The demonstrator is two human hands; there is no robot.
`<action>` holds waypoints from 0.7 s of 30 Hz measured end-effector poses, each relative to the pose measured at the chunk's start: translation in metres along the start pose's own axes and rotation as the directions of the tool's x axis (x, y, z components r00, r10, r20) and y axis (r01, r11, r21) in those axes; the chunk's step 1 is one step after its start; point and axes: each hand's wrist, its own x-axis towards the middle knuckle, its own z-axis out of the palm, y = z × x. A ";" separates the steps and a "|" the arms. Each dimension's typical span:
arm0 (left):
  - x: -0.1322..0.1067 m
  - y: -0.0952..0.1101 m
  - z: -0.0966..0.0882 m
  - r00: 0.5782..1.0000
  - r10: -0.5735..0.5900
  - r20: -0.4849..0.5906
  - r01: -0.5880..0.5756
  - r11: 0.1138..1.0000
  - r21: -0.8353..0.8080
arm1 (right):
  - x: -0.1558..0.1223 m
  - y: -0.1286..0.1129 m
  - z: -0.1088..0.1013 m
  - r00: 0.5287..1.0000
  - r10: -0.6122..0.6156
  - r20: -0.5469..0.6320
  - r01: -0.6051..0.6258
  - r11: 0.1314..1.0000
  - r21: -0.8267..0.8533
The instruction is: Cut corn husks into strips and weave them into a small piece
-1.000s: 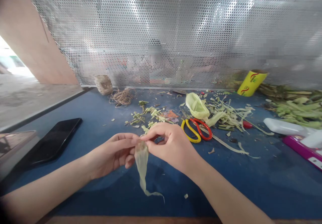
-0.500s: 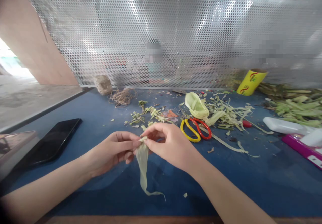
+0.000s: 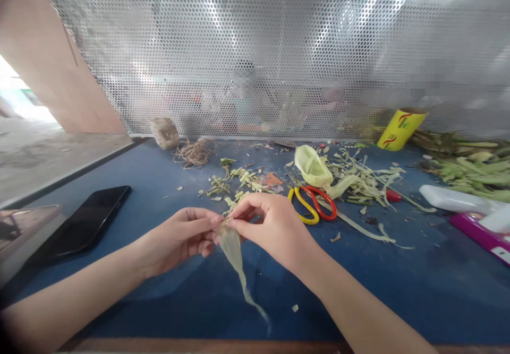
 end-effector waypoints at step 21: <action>0.001 0.001 -0.001 1.000 0.015 0.014 -0.015 0.999 0.035 | -0.001 0.000 0.001 0.999 0.025 0.044 -0.026 0.999 0.044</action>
